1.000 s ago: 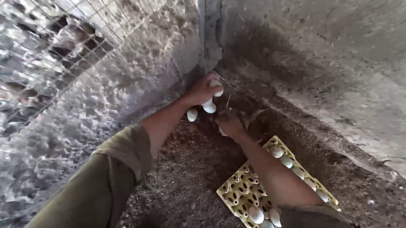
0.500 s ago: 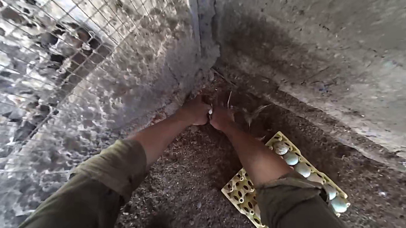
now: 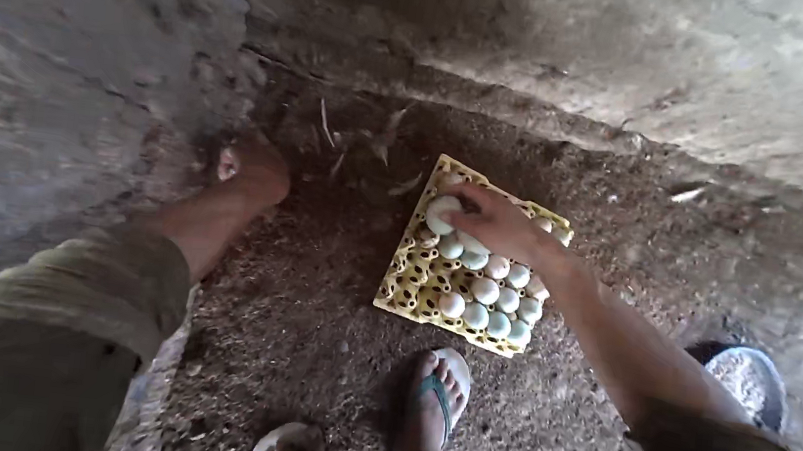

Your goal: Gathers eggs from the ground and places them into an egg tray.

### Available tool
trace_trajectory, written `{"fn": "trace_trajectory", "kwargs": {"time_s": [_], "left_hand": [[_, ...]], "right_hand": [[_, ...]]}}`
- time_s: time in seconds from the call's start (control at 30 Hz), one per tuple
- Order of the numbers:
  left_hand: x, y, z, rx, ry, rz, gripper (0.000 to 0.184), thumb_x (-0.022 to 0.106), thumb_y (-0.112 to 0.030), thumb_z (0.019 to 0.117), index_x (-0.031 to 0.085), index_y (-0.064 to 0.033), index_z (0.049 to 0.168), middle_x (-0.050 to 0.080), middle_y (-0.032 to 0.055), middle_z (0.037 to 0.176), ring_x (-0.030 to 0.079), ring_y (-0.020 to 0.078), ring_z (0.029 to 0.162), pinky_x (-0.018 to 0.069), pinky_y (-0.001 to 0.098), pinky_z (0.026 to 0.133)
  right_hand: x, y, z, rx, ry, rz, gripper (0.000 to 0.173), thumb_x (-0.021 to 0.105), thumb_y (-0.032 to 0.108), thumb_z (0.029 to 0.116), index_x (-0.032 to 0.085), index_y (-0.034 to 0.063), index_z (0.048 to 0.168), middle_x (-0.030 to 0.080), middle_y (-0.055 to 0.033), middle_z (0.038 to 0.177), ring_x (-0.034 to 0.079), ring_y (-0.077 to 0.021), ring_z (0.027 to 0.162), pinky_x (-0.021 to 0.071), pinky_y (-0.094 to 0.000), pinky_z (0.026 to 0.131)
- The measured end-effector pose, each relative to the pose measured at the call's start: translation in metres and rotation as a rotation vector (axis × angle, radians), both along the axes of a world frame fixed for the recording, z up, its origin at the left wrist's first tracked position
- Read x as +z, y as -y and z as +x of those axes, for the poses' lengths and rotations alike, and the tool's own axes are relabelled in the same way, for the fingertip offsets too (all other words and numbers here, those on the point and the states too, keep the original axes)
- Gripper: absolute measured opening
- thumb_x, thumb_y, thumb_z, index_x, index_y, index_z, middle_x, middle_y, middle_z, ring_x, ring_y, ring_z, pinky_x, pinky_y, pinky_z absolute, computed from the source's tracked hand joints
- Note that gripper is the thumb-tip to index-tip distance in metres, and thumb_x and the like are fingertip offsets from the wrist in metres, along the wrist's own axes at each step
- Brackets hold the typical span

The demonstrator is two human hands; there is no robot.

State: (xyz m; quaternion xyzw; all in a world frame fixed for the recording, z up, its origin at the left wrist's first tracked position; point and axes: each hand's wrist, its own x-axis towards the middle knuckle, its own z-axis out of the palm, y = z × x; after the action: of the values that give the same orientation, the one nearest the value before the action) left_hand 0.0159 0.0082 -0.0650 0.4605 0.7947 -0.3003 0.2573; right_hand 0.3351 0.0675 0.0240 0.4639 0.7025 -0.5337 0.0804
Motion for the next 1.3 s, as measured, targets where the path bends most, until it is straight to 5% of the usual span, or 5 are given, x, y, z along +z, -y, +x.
{"fn": "trace_trajectory", "kwargs": {"time_s": [0.13,0.47,0.63,0.93,1.3], "left_hand": [[-0.019,-0.002,0.006,0.070,-0.098,0.005,0.090,0.074,-0.014,0.0891,0.015,0.0176,0.150,0.033,0.0426,0.147,0.045,0.0570,0.132,0.0437,0.0650,0.100],[-0.015,-0.003,0.005,-0.245,-0.211,-0.118,0.090,0.087,-0.013,0.0745,0.034,0.0185,0.140,0.048,0.0400,0.134,0.054,0.0553,0.120,0.0477,0.0649,0.094],[0.017,-0.029,0.008,-0.412,-0.056,-0.151,0.053,0.091,-0.039,0.0744,0.072,0.0033,0.100,0.061,0.0338,0.122,0.059,0.0528,0.115,0.0500,0.0709,0.087],[0.055,0.005,0.079,-0.552,0.673,0.205,0.061,0.083,-0.054,0.0803,0.069,-0.0229,0.131,0.054,0.0204,0.139,0.062,0.0388,0.117,0.0532,0.0626,0.093],[0.017,0.079,0.173,-0.840,0.780,0.205,0.055,0.069,-0.055,0.0921,0.063,-0.0259,0.138,0.047,0.0242,0.145,0.069,0.0355,0.087,0.0576,0.0533,0.073]], "right_hand": [[-0.011,0.057,0.061,-0.056,0.122,-0.029,0.042,0.068,0.031,0.0997,0.058,0.0181,0.138,0.068,-0.0073,0.123,0.070,-0.0202,0.097,0.0586,-0.0471,0.087],[-0.029,0.108,0.066,-0.096,0.283,0.161,0.041,0.068,0.028,0.0974,0.060,0.0083,0.133,0.057,-0.0187,0.136,0.066,-0.0346,0.110,0.0564,-0.0538,0.092],[-0.032,0.099,0.033,0.056,0.349,0.184,0.054,0.076,0.022,0.0888,0.055,0.0103,0.137,0.050,-0.0235,0.137,0.059,-0.0412,0.119,0.0552,-0.0552,0.091],[-0.019,0.089,0.081,-0.162,0.179,0.319,0.049,0.071,0.028,0.0954,0.059,0.0068,0.137,0.059,-0.0209,0.133,0.065,-0.0359,0.112,0.0565,-0.0557,0.092],[-0.015,0.120,0.146,-0.398,0.240,0.327,0.040,0.066,0.026,0.0992,0.061,0.0039,0.131,0.060,-0.0203,0.130,0.070,-0.0300,0.097,0.0602,-0.0486,0.082]]}}
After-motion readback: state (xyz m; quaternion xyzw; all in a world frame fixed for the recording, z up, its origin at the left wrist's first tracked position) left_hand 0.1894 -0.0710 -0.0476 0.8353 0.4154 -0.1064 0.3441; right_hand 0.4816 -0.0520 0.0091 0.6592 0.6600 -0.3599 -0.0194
